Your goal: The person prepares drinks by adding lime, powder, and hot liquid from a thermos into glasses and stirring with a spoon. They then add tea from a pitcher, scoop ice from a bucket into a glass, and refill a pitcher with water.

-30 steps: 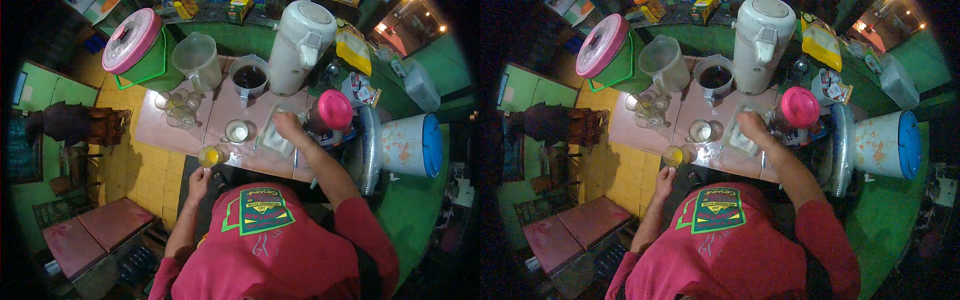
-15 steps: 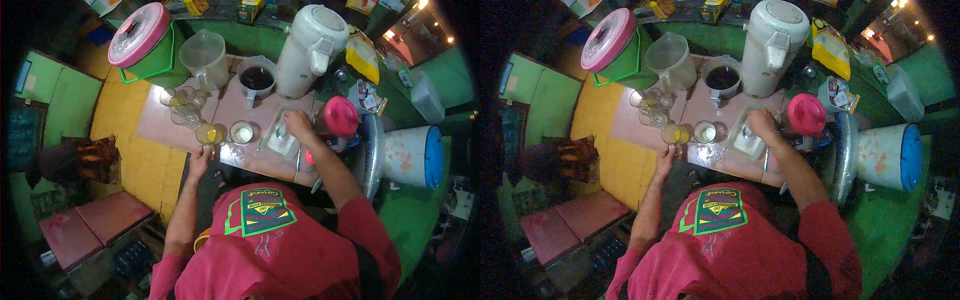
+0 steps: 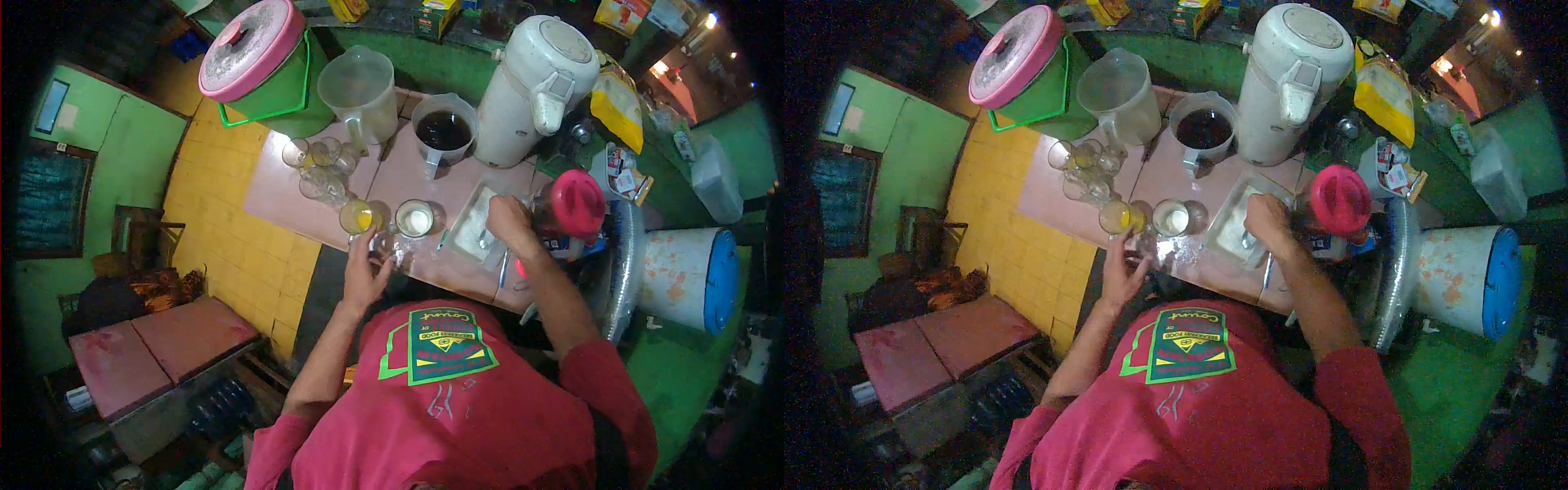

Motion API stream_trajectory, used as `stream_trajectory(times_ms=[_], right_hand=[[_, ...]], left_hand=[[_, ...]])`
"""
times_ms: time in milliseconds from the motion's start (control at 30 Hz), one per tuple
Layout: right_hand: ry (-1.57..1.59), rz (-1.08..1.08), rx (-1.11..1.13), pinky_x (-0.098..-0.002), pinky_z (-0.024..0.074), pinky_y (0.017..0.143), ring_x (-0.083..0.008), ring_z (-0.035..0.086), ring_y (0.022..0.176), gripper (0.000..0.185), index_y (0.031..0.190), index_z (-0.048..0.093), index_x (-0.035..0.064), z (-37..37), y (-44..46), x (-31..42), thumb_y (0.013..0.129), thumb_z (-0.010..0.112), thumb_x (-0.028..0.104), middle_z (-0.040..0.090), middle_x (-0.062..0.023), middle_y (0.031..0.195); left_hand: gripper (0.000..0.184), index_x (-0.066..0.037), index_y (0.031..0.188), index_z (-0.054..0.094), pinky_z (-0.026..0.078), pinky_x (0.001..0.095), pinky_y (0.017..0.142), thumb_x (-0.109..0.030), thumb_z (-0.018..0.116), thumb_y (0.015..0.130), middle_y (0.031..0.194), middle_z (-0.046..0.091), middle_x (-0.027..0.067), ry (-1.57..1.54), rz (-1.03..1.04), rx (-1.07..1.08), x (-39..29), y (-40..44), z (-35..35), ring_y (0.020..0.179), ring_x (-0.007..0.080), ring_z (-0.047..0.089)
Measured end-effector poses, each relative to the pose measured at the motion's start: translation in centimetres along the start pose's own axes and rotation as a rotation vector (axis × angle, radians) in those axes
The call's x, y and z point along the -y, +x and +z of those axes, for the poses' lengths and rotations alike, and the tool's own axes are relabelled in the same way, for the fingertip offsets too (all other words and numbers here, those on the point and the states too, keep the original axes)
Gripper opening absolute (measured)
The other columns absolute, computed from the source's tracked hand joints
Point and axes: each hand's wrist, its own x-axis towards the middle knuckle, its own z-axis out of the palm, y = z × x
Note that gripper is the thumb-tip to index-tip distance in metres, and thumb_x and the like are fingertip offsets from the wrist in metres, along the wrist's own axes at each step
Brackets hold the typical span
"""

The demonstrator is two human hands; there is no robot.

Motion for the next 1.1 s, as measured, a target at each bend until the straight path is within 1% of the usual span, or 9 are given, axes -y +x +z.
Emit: stream_trajectory(times_ms=[67,167,233,300,333,367,467,667,1100], right_hand=[[0.006,-0.025,0.012,-0.0492,0.0534,0.077,-0.0437,0.067,0.083,0.016,0.082,0.071,-0.0017,1.2,0.5,-0.1,0.072,0.061,0.006,0.066,-0.0279,0.084],[0.060,-0.022,0.043,-0.0489,0.0531,0.079,-0.0441,0.066,0.084,0.017,0.082,0.070,-0.0038,2.5,1.1,-0.1,0.073,0.061,0.007,0.066,-0.0286,0.086],[0.052,-0.010,0.064,-0.0495,0.0525,0.079,-0.0442,0.066,0.086,0.016,0.083,0.070,-0.0009,2.8,1.1,0.1,0.075,0.060,0.008,0.066,-0.0274,0.088],[0.109,0.008,0.014,-0.0486,0.0534,0.078,-0.0436,0.066,0.085,0.016,0.083,0.070,-0.0017,2.6,0.4,0.6,0.074,0.061,0.009,0.067,-0.0271,0.086],[0.161,0.042,-0.037,-0.0477,0.0543,0.076,-0.0429,0.067,0.084,0.017,0.082,0.070,-0.0025,2.5,0.1,0.8,0.073,0.062,0.010,0.067,-0.0267,0.085],[0.166,0.033,-0.037,-0.0477,0.0543,0.076,-0.0429,0.067,0.084,0.017,0.082,0.070,-0.0025,2.8,0.3,0.7,0.073,0.062,0.010,0.067,-0.0267,0.085],[0.156,-0.053,-0.007,-0.0472,0.0546,0.076,-0.0396,0.068,0.083,0.014,0.081,0.069,0.0002,2.4,0.2,0.6,0.076,0.062,0.011,0.068,-0.0232,0.084],[0.137,-0.049,-0.025,-0.0456,0.0553,0.075,-0.0387,0.069,0.082,0.015,0.083,0.070,0.0004,3.0,0.2,0.3,0.076,0.062,0.011,0.069,-0.0229,0.083],[0.159,-0.104,-0.051,-0.0507,0.0524,0.077,-0.0426,0.066,0.084,0.018,0.088,0.070,0.0053,2.9,0.1,0.0,0.083,0.058,0.018,0.067,-0.0240,0.086]], left_hand=[[0.065,0.001,0.134,0.042,0.053,0.0370,0.083,-0.013,0.076,0.080,0.118,0.056,0.0199,0.204,0.216,-0.001,-1.1,1.3,1.3,0.100,0.0319,0.062],[0.071,-0.001,0.136,0.038,0.049,0.0405,0.088,-0.014,0.076,0.078,0.121,0.052,0.0226,0.164,0.053,0.142,-0.1,2.1,2.9,0.107,0.0374,0.055],[0.063,0.000,0.128,0.045,0.050,0.0410,0.084,-0.017,0.077,0.077,0.114,0.056,0.0227,0.177,0.133,0.055,0.3,2.5,3.4,0.100,0.0362,0.059],[0.052,0.000,0.117,0.049,0.050,0.0409,0.079,-0.019,0.078,0.077,0.102,0.060,0.0209,0.101,-0.160,0.134,1.2,2.7,3.6,0.091,0.0341,0.061],[0.038,-0.001,0.098,0.054,0.049,0.0379,0.069,-0.022,0.079,0.077,0.085,0.061,0.0156,0.107,-0.084,0.083,1.8,2.7,4.0,0.077,0.0261,0.060],[0.038,-0.001,0.098,0.054,0.049,0.0379,0.069,-0.022,0.079,0.077,0.085,0.061,0.0156,0.115,-0.086,0.077,2.4,2.6,4.1,0.077,0.0261,0.060],[0.034,-0.002,0.075,0.053,0.043,0.0324,0.058,-0.025,0.078,0.079,0.065,0.052,0.0052,-0.067,-0.117,0.145,4.9,2.4,5.2,0.061,0.0155,0.047],[0.027,-0.003,0.076,0.054,0.043,0.0255,0.054,-0.017,0.077,0.083,0.066,0.051,-0.0031,-0.041,-0.151,0.109,-0.1,0.8,2.5,0.061,0.0058,0.046],[0.032,-0.002,0.076,0.058,0.046,0.0318,0.055,-0.028,0.073,0.087,0.064,0.059,0.0052,-0.039,-0.213,0.020,-0.3,3.8,6.5,0.061,0.0112,0.055]])
